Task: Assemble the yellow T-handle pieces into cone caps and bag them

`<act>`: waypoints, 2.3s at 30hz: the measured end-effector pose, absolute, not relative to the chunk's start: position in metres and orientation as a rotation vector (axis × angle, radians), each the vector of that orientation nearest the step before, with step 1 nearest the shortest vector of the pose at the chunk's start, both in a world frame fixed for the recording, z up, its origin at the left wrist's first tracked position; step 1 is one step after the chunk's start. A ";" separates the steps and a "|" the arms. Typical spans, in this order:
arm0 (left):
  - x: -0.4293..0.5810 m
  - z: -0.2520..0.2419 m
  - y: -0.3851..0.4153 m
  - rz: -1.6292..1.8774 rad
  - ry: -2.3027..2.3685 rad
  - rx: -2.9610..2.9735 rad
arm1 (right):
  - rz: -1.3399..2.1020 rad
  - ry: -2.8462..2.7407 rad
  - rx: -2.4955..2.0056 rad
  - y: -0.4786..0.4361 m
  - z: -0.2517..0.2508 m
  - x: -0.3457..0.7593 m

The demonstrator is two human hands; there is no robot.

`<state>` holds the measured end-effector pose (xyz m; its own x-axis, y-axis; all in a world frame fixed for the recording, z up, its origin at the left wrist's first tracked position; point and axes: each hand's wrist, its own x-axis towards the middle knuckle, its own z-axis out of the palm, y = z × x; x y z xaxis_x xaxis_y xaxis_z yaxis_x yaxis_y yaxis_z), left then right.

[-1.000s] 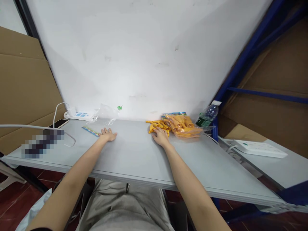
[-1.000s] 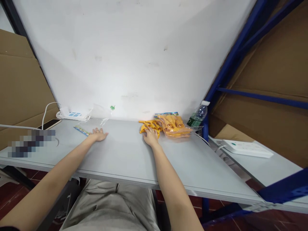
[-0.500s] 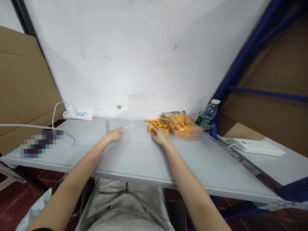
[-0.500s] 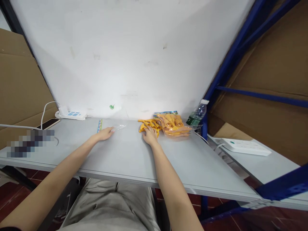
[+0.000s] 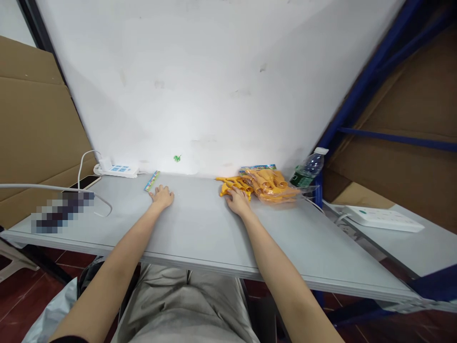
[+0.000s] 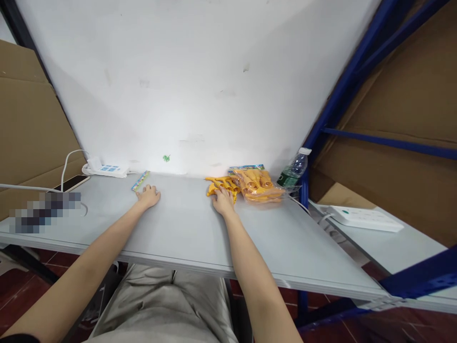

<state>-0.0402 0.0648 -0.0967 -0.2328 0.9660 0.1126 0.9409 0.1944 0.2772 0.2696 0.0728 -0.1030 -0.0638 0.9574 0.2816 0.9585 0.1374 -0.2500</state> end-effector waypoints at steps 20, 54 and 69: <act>-0.061 -0.098 0.053 0.321 2.515 1.663 | 0.132 -2.167 -1.895 0.052 -0.073 0.252; 0.008 -0.067 0.065 0.299 2.204 2.101 | 0.744 -1.914 -1.580 0.034 0.001 0.287; -0.001 -0.077 0.074 0.311 2.257 2.103 | 0.685 -1.736 -1.332 0.070 -0.036 0.209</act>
<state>-0.0011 0.0744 -0.0770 -0.0794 0.9911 0.1065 0.9830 0.0601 0.1737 0.2093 0.0699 -0.0358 -0.1008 0.9548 0.2797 0.5063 0.2912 -0.8117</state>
